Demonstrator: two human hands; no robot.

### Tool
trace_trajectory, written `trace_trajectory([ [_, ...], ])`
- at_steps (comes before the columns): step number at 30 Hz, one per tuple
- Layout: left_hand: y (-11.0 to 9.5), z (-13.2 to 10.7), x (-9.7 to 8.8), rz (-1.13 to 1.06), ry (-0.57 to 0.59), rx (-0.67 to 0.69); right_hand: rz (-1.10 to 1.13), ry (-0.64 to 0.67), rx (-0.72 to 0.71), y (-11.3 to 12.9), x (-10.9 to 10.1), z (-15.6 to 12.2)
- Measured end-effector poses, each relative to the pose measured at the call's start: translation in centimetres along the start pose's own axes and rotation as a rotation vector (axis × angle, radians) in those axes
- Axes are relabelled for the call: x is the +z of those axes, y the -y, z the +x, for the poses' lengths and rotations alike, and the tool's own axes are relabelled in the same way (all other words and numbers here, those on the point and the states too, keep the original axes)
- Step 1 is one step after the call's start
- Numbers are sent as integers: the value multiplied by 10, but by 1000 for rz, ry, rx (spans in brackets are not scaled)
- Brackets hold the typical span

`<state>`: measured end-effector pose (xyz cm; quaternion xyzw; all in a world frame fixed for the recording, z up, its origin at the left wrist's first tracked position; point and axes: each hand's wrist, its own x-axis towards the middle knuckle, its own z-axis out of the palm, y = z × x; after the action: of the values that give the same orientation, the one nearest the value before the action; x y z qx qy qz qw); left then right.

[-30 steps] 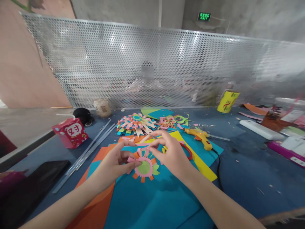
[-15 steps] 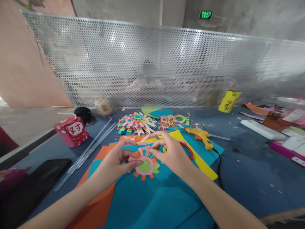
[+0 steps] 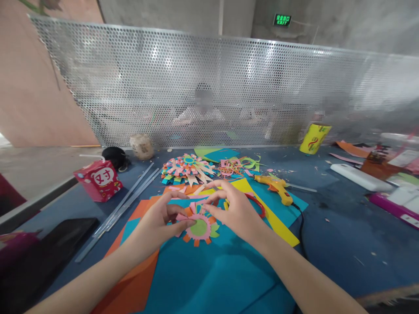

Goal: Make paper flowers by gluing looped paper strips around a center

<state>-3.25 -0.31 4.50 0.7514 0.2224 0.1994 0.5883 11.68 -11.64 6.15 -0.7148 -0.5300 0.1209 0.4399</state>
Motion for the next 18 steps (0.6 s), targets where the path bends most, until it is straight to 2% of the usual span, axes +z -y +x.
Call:
trace_trajectory([
  [5,-2,0,1,-12,5,4,42,-3,-14,-2,1,0],
  [14,-3,0,0,22,15,-1,-28,-8,-50,0,0,0],
  [18,-5,-1,0,19,0,6,39,-16,-21,-3,0,0],
])
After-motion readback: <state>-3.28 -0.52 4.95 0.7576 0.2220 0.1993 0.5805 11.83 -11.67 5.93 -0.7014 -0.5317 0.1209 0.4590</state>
